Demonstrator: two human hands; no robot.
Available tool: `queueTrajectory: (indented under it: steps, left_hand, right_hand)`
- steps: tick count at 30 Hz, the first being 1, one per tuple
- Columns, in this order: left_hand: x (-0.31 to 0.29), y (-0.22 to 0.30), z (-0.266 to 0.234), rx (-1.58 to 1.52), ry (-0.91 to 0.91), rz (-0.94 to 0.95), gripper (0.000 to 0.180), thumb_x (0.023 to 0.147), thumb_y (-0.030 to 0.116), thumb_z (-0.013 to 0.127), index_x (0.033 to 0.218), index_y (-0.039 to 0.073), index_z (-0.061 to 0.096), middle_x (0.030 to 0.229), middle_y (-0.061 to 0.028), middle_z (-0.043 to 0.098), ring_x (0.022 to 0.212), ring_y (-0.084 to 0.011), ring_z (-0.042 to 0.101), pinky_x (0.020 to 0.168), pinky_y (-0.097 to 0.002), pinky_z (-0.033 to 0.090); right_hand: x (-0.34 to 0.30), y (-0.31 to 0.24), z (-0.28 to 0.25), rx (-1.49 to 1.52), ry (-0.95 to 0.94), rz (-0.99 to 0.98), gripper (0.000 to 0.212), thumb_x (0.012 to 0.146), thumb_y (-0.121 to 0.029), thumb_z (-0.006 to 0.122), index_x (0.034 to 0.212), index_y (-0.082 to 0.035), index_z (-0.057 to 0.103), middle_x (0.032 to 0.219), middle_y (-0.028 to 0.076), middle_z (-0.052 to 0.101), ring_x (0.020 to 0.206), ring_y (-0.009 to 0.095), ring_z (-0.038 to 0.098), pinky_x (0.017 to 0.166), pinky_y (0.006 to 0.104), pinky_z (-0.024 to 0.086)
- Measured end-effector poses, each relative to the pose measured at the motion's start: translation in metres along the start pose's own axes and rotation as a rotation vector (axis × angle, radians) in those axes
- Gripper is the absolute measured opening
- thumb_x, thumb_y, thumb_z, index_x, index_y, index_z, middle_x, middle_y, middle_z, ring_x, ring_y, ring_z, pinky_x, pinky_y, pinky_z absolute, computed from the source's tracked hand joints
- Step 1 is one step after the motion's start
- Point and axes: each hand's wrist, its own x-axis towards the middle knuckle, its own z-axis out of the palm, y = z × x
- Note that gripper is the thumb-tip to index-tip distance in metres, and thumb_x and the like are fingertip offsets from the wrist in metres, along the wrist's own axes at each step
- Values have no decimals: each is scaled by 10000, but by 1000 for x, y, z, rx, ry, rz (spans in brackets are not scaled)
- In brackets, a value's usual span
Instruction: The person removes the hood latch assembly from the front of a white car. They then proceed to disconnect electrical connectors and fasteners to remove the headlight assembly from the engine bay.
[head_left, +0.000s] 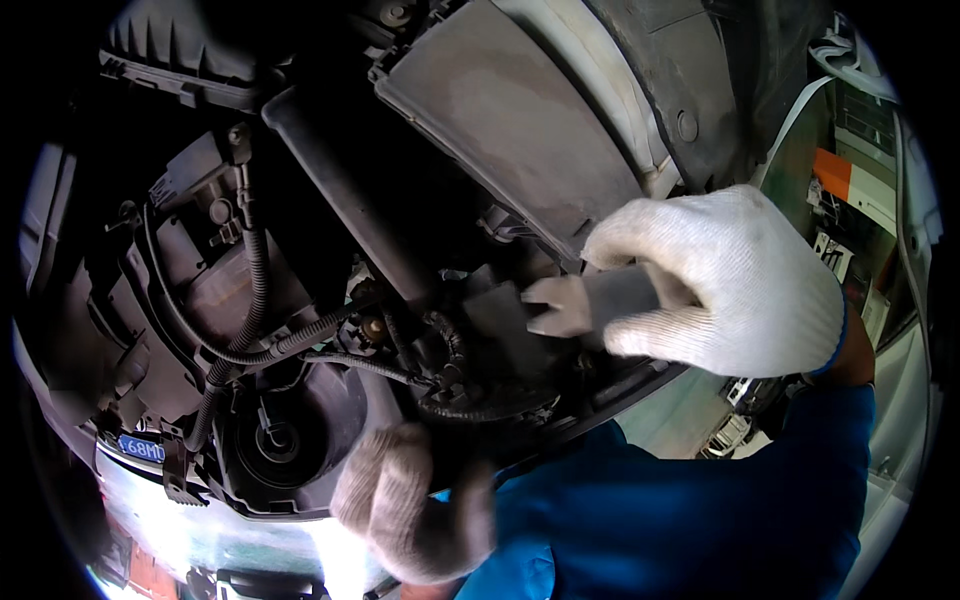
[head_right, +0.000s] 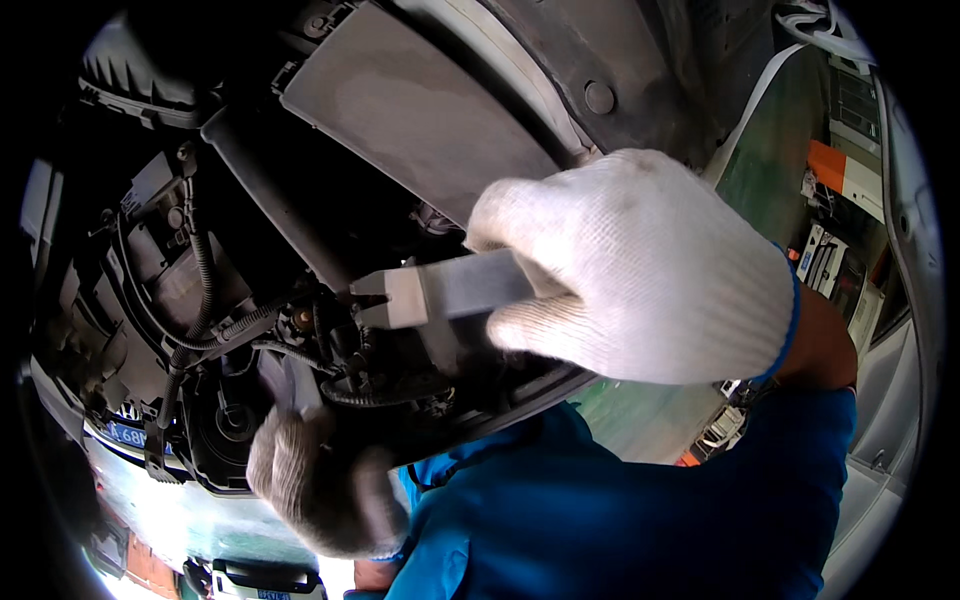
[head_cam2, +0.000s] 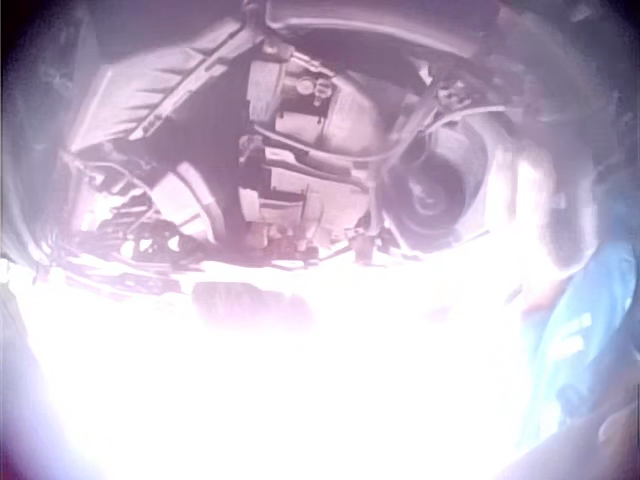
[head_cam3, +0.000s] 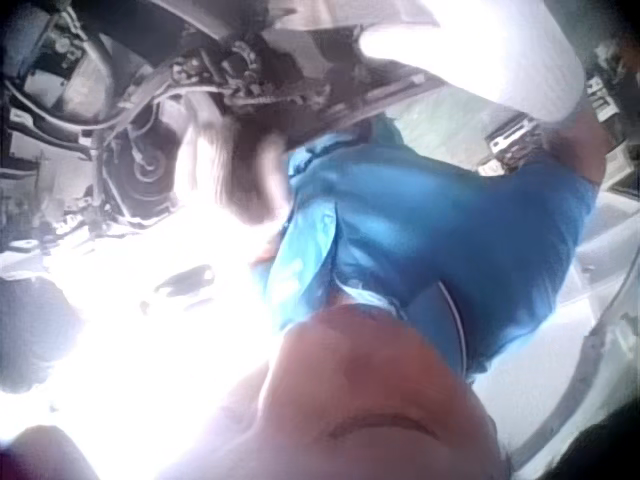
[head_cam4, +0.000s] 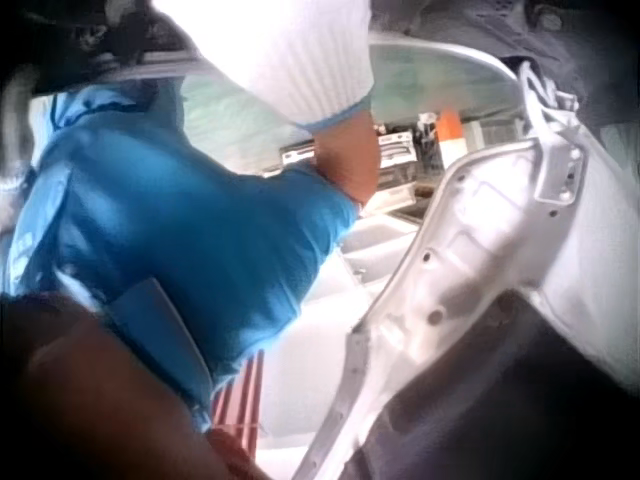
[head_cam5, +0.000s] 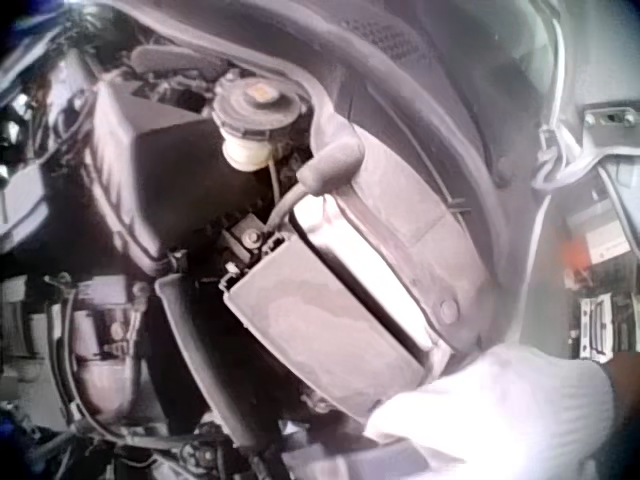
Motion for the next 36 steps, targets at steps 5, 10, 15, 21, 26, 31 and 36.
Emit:
queueTrajectory:
  steps: [5,10,15,21,26,31,36]
  left_hand:
    - [-18,-2,-5,306,-10,131,303,872,9,661,1173,1,690,1156,-161,659,1080,-316,635,1059,-547,460]
    - [-23,-19,14,452,120,232,336,787,124,784,1116,76,740,1110,-111,683,1029,-303,646,986,-499,483]
    - [-24,-19,19,422,190,226,246,829,106,759,1067,43,765,1083,-138,706,1002,-319,658,899,-438,519]
    - [-27,-25,21,415,248,230,324,769,131,807,1086,80,762,1079,-117,695,947,-299,662,863,-418,505]
    - [-24,-25,21,405,260,270,396,758,132,816,1144,84,740,1081,-110,682,947,-292,655,833,-404,500]
    - [-1,-19,3,240,334,191,404,811,67,755,1209,28,701,1154,-170,688,1028,-349,659,930,-444,513]
    - [64,-44,-30,4,-292,259,370,878,61,677,1238,-26,681,1191,-201,696,1116,-337,671,1001,-399,510]
  right_hand:
    - [10,-35,-2,189,-240,223,535,811,-236,851,1233,38,669,702,91,667,526,117,606,478,277,433]
    - [20,-51,23,59,-304,107,499,803,-337,869,1140,-4,713,703,85,660,597,171,654,538,325,483]
    - [27,-49,45,-141,-167,-117,271,911,-291,762,930,-28,703,702,117,674,624,239,694,582,373,550]
    - [25,-53,36,-20,-210,87,398,997,-334,607,767,-10,631,607,138,569,583,253,607,598,425,501]
    - [20,-55,36,-84,-128,-7,445,989,-381,622,783,14,626,638,176,567,615,290,613,634,430,506]
    - [-1,-61,36,147,131,-21,327,966,-169,684,1246,-1,667,762,4,577,642,117,549,603,308,466]
    - [-21,-56,18,899,122,-541,307,1023,-221,647,1253,-17,645,841,23,672,699,155,662,569,238,542]
